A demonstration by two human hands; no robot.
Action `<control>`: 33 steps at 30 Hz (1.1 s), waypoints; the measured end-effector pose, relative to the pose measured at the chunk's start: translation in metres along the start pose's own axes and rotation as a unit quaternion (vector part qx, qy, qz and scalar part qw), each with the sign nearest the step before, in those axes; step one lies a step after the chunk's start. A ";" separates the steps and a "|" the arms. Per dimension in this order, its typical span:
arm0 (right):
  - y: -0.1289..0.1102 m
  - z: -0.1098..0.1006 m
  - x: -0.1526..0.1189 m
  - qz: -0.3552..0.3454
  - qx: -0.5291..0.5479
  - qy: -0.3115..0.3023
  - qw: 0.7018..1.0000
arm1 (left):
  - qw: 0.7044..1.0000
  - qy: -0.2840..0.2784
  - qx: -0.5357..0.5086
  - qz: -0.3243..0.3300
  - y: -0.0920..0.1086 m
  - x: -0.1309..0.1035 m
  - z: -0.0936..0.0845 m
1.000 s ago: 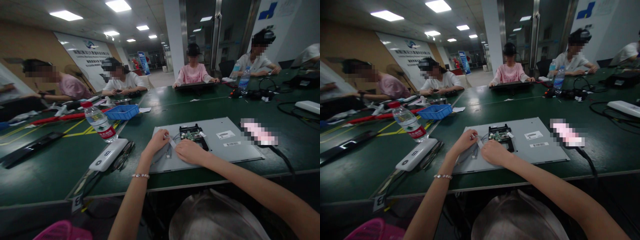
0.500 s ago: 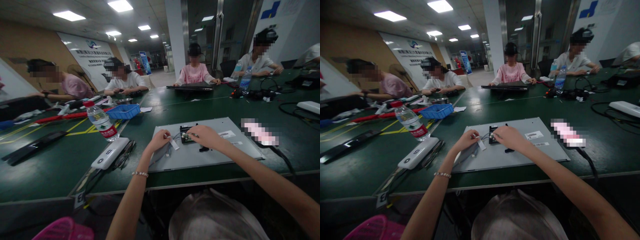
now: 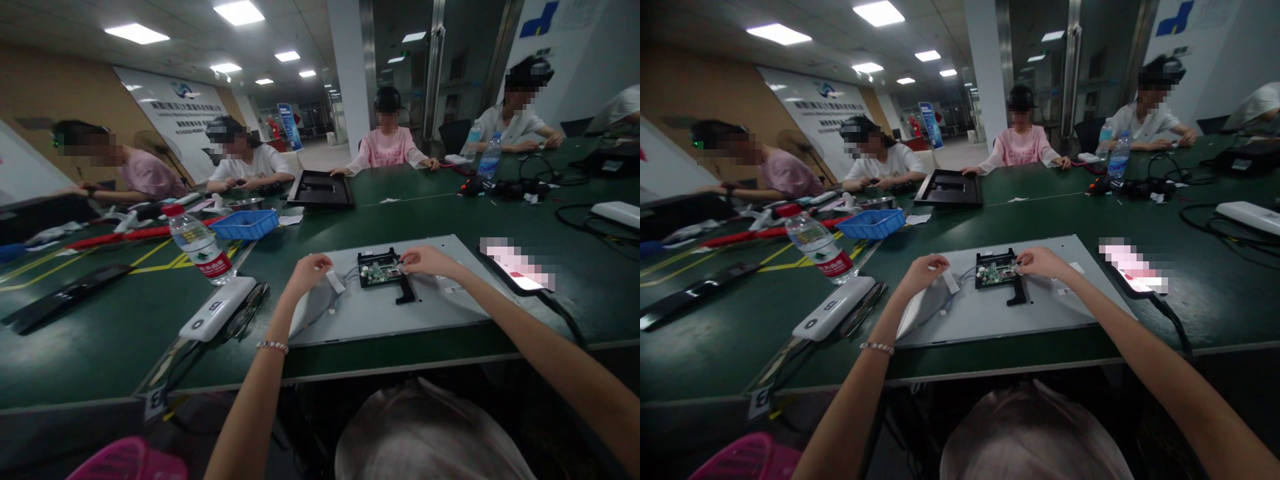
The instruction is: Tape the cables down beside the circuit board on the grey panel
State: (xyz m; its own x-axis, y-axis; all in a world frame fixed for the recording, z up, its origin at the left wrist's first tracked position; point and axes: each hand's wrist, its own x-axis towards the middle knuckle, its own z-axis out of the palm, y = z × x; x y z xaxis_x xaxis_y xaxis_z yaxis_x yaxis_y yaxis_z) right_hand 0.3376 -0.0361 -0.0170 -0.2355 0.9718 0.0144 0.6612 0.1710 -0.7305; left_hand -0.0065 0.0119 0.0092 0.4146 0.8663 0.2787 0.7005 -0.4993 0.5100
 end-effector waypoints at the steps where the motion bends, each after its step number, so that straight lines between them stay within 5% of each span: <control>1: 0.000 0.001 0.000 0.001 0.011 -0.009 1.000 | 1.000 -0.006 0.011 0.005 -0.002 0.002 0.000; 9: 0.010 -0.012 -0.004 0.019 0.037 0.020 0.999 | 0.989 -0.037 0.145 -0.015 -0.004 0.019 0.003; 13: 0.018 -0.024 -0.010 0.045 -0.019 0.023 0.999 | 0.981 -0.023 0.193 0.009 0.023 0.034 0.014; 21: 0.023 -0.025 -0.014 0.027 -0.117 0.071 0.990 | 0.952 -0.096 0.275 0.096 0.082 0.064 0.059; 33: 0.028 -0.021 -0.012 0.001 -0.145 0.092 0.985 | 0.937 -0.110 0.321 0.079 0.082 0.076 0.068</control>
State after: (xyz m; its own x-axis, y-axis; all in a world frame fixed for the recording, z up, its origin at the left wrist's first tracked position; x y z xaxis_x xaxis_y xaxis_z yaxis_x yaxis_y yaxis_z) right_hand 0.3743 -0.0395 -0.0234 -0.1183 0.9807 0.1560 0.8437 0.1821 -0.5050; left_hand 0.1222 0.0358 0.0167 0.6030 0.7916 0.0987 0.7961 -0.5893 -0.1379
